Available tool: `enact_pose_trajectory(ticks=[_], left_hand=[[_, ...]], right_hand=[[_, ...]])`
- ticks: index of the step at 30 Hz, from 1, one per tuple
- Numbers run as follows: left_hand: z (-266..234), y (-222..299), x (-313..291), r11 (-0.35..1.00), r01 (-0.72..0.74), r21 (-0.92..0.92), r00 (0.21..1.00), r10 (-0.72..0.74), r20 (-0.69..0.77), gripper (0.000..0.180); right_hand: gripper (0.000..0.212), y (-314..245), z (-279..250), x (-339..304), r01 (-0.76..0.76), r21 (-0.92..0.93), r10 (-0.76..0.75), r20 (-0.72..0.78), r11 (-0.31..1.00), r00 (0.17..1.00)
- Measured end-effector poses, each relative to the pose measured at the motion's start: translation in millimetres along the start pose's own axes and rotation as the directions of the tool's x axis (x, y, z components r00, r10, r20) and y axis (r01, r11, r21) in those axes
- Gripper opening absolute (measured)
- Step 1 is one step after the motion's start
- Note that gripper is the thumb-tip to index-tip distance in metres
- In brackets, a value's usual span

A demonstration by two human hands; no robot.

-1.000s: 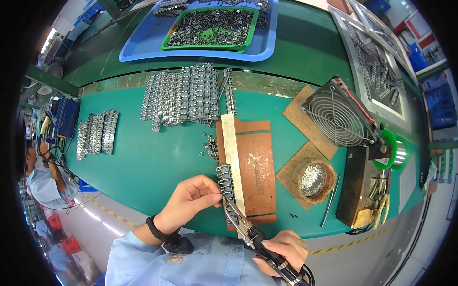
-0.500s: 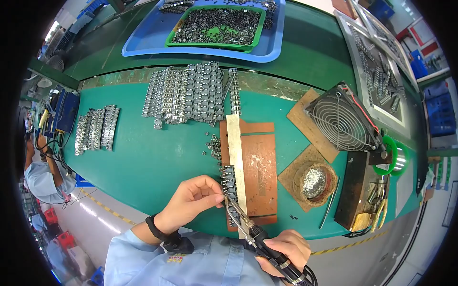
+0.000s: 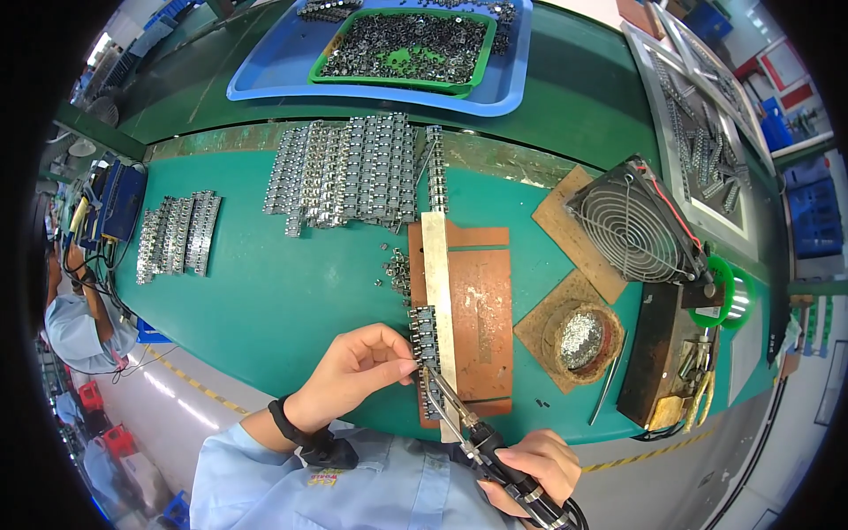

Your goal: The person picks up a small component from a pile by hand, places it onto a metal strip, and secures it using a soldering iron. After repeating this for each slot on the strip, the person sets the soldering iron aside and moves the completed metal strip to a stack.

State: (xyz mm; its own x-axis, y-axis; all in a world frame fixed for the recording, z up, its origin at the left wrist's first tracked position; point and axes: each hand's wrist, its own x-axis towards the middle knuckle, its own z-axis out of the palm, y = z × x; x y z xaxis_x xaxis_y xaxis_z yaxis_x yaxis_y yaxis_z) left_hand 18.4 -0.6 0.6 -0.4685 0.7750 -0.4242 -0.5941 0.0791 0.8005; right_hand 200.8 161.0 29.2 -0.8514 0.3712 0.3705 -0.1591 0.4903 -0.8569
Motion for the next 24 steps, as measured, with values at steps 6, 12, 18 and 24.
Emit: enact_pose_trajectory(ticks=[6, 12, 18, 24], left_hand=[[0, -1, 0, 1.000, -0.004, 0.011, 1.000, 0.004, -0.001, 0.010], [0, 1, 0, 1.000, 0.004, 0.021, 1.000, -0.004, -0.006, 0.010], [0, 1, 0, 1.000, 0.004, 0.016, 1.000, -0.004, -0.002, 0.010], [0, 0, 0, 1.000, -0.003, 0.008, 1.000, 0.003, 0.002, 0.010]], right_hand=[[0.038, 0, 2, 1, -0.031, -0.002, 0.031, 0.042, 1.000, 0.999], [0.038, 1, 2, 1, -0.023, -0.003, 0.023, 0.046, 1.000, 0.999], [0.038, 0, 2, 1, -0.008, -0.017, 0.009, 0.053, 1.000, 0.999], [0.041, 5, -3, -12, 0.028, -0.011, -0.027, 0.030, 1.000, 0.999]])
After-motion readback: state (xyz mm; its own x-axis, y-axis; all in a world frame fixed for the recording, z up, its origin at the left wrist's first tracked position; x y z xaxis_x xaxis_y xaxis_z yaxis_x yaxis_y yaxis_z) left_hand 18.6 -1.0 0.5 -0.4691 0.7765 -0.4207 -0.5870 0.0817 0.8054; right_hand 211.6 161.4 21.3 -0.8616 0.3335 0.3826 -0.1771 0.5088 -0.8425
